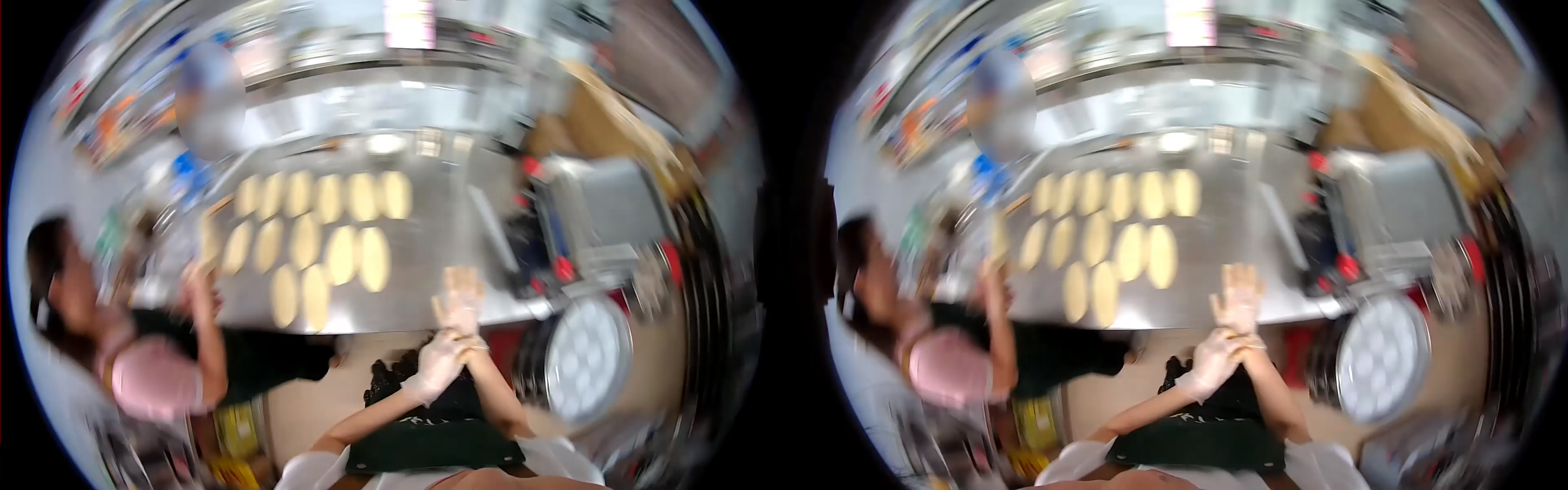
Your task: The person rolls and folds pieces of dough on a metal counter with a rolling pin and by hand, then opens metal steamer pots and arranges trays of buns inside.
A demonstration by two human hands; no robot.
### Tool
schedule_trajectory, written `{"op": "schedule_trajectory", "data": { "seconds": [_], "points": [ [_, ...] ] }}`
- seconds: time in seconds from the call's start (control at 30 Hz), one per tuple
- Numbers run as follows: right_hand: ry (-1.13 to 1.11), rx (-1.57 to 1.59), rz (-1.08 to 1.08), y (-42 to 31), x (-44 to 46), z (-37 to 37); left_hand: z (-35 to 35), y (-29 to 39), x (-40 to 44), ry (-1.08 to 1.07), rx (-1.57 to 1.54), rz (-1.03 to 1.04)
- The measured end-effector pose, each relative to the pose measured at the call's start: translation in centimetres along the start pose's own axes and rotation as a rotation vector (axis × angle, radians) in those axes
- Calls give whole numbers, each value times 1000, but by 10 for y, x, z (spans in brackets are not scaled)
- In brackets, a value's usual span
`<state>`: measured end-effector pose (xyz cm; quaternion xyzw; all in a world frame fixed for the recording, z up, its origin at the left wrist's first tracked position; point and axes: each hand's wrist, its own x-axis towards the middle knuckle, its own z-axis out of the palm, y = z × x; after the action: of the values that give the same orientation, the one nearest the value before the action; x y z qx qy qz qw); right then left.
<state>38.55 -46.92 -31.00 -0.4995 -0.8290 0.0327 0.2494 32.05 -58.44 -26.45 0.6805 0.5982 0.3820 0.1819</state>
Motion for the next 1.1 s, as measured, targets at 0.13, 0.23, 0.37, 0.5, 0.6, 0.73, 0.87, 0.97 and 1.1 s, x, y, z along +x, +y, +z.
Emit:
{"op": "schedule_trajectory", "data": {
  "seconds": [0.13,0.23,0.37,0.5,0.6,0.73,0.87,0.97,1.1],
  "points": [
    [-120,-200,256,29,-71,-42,30,38,-22,-77,-429,107],
    [-133,-200,430,49,-119,-93,42,71,-44,-450,-485,412],
    [-374,-11,689,74,-196,-118,83,107,-67,-711,-616,570],
    [-441,126,888,99,-280,-134,135,142,-92,-970,-660,689],
    [-198,227,926,126,-385,-136,180,190,-113,-1246,-708,558],
    [-66,372,1119,154,-503,-208,271,259,-130,-1332,-642,413],
    [-113,369,1461,185,-599,-300,382,286,-142,-1285,-63,449],
    [27,288,1556,213,-688,-334,446,309,-143,-1376,257,463],
    [173,395,1706,281,-731,-366,477,348,-133,-1301,215,446]
  ]
}}
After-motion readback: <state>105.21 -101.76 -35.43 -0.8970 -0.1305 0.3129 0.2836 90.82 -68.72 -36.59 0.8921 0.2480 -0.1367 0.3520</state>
